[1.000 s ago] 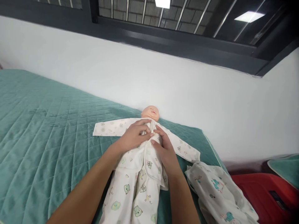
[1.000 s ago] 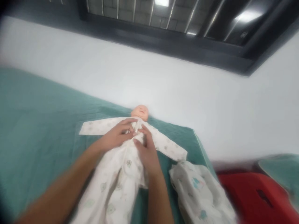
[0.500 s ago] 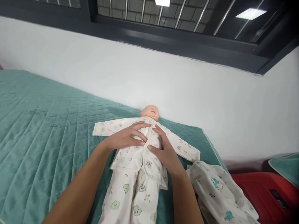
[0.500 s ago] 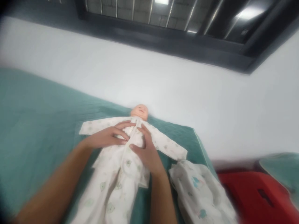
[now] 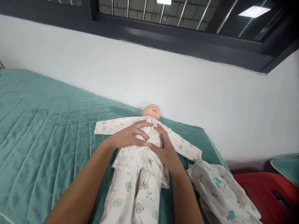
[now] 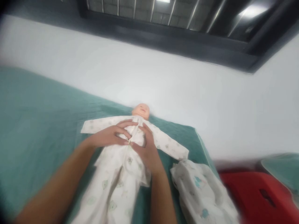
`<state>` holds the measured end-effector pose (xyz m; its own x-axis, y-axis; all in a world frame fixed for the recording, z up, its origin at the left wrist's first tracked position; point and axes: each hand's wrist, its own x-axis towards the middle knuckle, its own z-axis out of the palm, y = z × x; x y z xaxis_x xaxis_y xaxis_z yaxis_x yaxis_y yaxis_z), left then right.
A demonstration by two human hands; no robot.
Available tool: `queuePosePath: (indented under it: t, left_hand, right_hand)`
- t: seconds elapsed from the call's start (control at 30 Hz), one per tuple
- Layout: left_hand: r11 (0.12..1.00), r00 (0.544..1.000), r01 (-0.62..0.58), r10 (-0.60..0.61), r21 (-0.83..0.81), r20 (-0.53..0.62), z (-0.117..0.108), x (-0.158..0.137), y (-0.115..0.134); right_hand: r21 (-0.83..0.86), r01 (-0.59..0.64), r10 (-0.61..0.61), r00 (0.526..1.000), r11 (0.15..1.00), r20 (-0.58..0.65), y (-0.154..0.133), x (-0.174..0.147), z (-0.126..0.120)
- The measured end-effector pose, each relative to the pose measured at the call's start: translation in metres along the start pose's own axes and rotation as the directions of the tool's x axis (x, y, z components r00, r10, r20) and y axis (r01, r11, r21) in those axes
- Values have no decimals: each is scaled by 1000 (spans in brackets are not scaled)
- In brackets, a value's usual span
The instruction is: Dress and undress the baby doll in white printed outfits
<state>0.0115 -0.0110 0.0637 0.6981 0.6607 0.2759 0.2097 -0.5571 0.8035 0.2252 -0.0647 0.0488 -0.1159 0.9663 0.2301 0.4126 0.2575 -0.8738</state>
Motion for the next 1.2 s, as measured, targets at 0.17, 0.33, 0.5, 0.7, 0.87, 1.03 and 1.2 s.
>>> queuePosePath:
  t: [0.17,0.33,0.5,0.7,0.87,1.03,1.2]
  left_hand:
    - [995,999,-35,37,94,-29,5,1,5]
    - [992,996,32,-21,125,-85,10,2,16]
    - [998,1000,-1,2,58,-27,4,0,10]
    - [999,999,-23,24,-47,23,-5,-4,6]
    - [931,969,18,-105,-364,-222,-3,-4,0]
    - [795,737,23,-423,-606,-527,1,2,-19]
    - [869,704,333,-487,-366,-517,7,9,-22]
  right_hand:
    - [-6,33,-33,999,999,-33,1,0,3]
    - [32,58,-58,998,998,-17,5,1,1]
    - [-31,140,-139,990,990,29,-3,-1,2]
    - [-15,164,-165,986,986,-31,-9,-2,6]
    - [339,140,-57,968,930,-244,-8,-3,4]
    - [509,-2,277,842,861,-464,12,5,-15]
    - [241,-259,343,832,935,-436,32,17,-14]
